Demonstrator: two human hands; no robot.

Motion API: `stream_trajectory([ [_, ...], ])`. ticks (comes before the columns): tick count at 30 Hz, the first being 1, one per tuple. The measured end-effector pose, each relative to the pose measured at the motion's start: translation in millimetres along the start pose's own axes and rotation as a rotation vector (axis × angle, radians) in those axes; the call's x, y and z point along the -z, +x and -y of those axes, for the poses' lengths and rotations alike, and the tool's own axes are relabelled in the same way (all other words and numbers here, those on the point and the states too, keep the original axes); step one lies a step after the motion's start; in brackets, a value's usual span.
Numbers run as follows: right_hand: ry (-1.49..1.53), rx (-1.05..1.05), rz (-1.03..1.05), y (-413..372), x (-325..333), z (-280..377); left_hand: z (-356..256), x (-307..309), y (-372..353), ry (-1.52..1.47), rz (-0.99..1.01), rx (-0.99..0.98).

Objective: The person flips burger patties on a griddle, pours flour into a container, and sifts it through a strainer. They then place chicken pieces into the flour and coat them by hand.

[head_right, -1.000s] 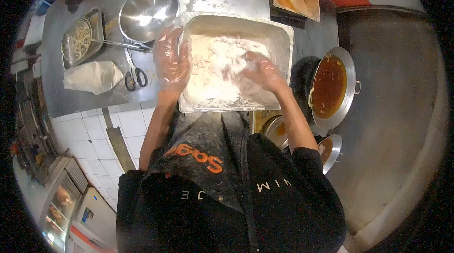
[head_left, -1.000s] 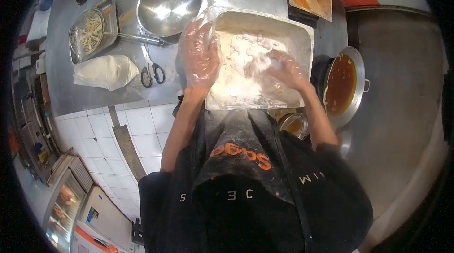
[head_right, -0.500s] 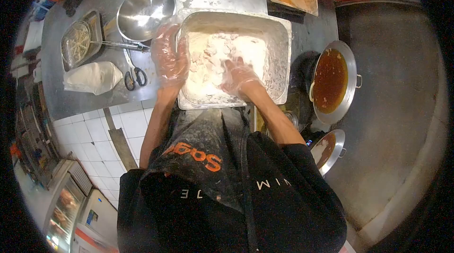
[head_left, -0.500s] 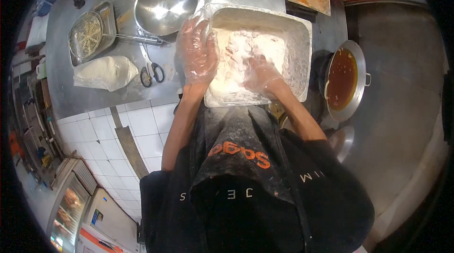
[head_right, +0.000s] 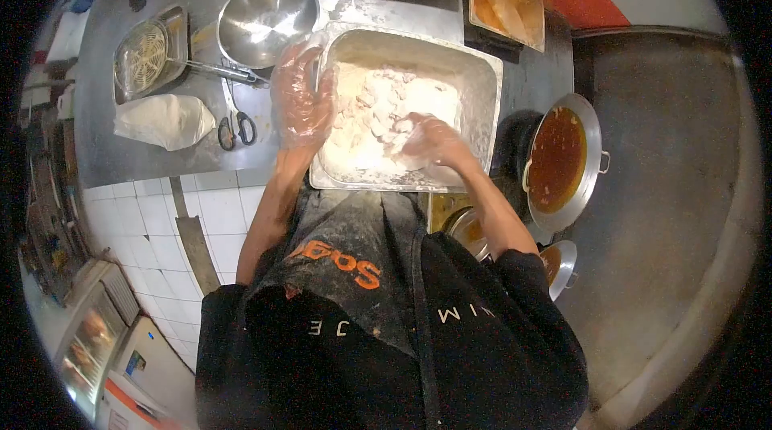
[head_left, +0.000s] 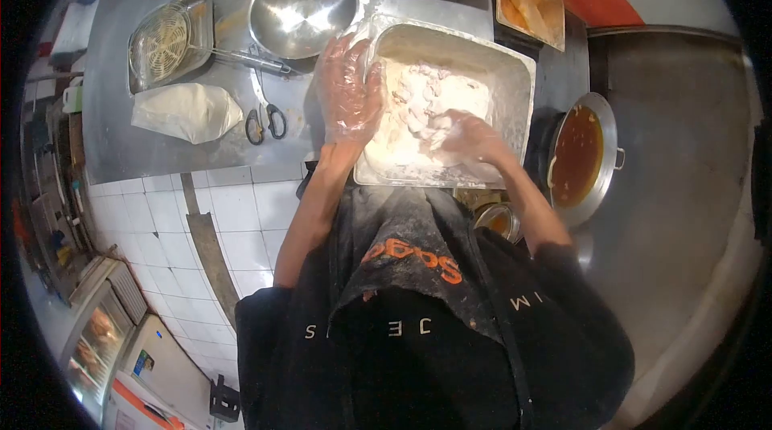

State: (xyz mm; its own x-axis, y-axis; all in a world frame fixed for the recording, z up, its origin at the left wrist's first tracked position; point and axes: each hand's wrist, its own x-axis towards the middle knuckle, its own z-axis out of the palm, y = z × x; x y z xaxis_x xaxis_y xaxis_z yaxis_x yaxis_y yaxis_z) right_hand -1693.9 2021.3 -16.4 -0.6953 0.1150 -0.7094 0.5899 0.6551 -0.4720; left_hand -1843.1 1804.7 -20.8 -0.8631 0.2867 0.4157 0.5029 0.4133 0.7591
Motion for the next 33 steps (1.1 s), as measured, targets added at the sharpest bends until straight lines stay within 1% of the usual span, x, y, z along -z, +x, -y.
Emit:
stream_trajectory([
  [1,0.019,0.102,-0.131,-8,8,0,1,-1,-2,-0.063,-0.038,0.008],
  [2,0.013,0.106,-0.126,-22,23,16,1,-1,-4,-0.127,-0.073,0.017],
  [3,0.167,0.080,-0.148,-35,38,32,-1,3,-5,-0.124,-0.078,0.019],
  [4,0.325,0.050,-0.171,-43,47,36,-6,9,-7,-0.162,-0.061,0.110],
  [5,0.343,0.107,-0.344,-24,33,-12,-10,15,-9,-0.200,-0.041,0.203],
  [6,0.345,0.106,-0.344,-18,29,-13,-13,20,-9,-0.200,-0.039,0.203],
  [8,0.406,0.061,-0.370,-8,16,-3,-17,28,-10,-0.371,-0.076,0.235],
  [9,0.031,0.012,-0.400,0,13,2,-11,27,-15,-0.370,-0.071,0.231],
  [10,0.031,0.013,-0.401,-4,14,5,-1,24,-24,-0.520,-0.110,0.220],
  [11,0.097,-0.023,-0.371,-11,22,20,1,27,-20,-0.663,-0.166,0.209],
  [12,0.161,-0.052,-0.337,-8,29,32,5,34,-18,-0.651,-0.191,0.205],
  [13,0.186,-0.083,-0.473,5,14,5,5,47,-24,-0.438,-0.114,0.251],
  [14,0.193,-0.089,-0.461,8,8,-11,1,58,-28,-0.231,-0.023,0.295],
  [15,0.160,-0.038,-0.458,14,12,-19,6,54,-30,-0.372,-0.108,0.258],
  [16,0.119,0.021,-0.455,22,19,-26,11,55,-31,-0.372,-0.119,0.251],
  [17,0.242,-0.002,-0.412,18,28,-16,14,61,-37,-0.318,-0.094,0.296],
  [18,0.236,0.000,-0.399,4,36,0,14,69,-45,-0.261,-0.065,0.347],
  [19,0.400,0.061,-0.367,-9,48,21,14,73,-48,-0.256,-0.077,0.349],
  [20,0.567,0.122,-0.336,-19,61,41,14,76,-48,-0.241,-0.082,0.402],
  [21,0.568,0.123,-0.335,-26,75,64,13,79,-51,-0.229,-0.077,0.459],
  [23,0.788,0.382,-0.223,-27,95,107,19,79,-58,-0.230,-0.075,0.474],
  [25,0.659,0.549,-0.432,1,98,131,22,78,-63,-0.231,-0.073,0.494],
  [27,0.445,0.604,-0.346,8,111,191,23,79,-63,-0.293,-0.090,0.482],
  [29,0.333,0.711,-0.264,44,111,222,18,83,-60,-0.281,-0.076,0.496],
  [30,0.334,0.714,-0.264,60,109,234,18,84,-61,-0.279,-0.077,0.494],
  [32,-0.056,0.533,-0.208,89,104,254,22,83,-62,-0.312,-0.080,0.496],
  [33,-0.054,0.532,-0.207,92,103,252,22,84,-63,-0.310,-0.079,0.498],
])
